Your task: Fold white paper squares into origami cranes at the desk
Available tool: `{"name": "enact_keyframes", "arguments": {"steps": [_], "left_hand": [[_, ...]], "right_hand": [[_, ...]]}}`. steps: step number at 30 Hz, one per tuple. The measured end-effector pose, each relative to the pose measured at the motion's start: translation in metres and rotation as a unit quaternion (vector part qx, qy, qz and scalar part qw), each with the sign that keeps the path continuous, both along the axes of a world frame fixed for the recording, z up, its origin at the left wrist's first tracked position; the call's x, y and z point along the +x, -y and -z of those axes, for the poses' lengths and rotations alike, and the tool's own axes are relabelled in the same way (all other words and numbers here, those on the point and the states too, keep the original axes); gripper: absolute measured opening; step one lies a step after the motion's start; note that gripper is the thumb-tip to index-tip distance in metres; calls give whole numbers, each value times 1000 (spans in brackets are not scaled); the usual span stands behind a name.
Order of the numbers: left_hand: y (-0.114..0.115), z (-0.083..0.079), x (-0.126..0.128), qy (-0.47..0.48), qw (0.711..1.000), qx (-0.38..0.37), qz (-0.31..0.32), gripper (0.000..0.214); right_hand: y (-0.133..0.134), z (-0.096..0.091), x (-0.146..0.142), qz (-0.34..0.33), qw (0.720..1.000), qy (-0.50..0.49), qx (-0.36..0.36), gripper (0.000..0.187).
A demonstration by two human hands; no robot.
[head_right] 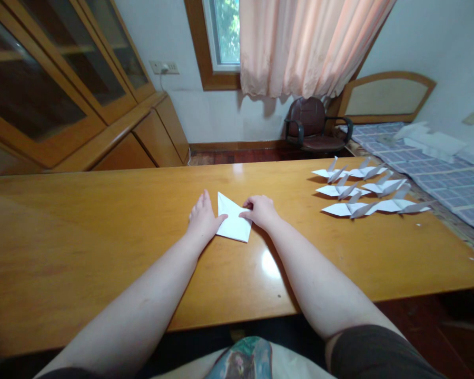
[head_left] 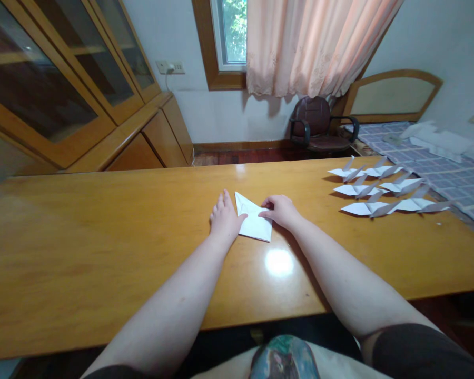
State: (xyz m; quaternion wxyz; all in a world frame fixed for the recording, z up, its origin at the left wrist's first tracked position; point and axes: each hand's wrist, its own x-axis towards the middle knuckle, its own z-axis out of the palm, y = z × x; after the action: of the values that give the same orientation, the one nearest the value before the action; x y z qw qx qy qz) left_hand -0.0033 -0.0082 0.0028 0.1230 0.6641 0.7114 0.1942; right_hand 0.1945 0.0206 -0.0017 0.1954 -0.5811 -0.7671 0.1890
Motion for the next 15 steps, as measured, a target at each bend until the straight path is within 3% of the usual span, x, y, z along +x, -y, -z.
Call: {"name": "enact_keyframes", "arguments": {"steps": [2, 5, 10, 15], "left_hand": [[3, -1, 2, -44, 998, 3, 54, 68], [8, 2, 7, -85, 986, -16, 145, 48], [11, 9, 9, -89, 982, -80, 143, 62], [11, 6, 7, -99, 979, -70, 161, 61]], "right_hand": [[0, 2, 0, -40, 999, 8, 35, 37], [1, 6, 0, -133, 989, 43, 52, 30], [6, 8, -1, -167, 980, 101, 39, 44], [6, 7, -2, -160, 981, 106, 32, 45]]}}
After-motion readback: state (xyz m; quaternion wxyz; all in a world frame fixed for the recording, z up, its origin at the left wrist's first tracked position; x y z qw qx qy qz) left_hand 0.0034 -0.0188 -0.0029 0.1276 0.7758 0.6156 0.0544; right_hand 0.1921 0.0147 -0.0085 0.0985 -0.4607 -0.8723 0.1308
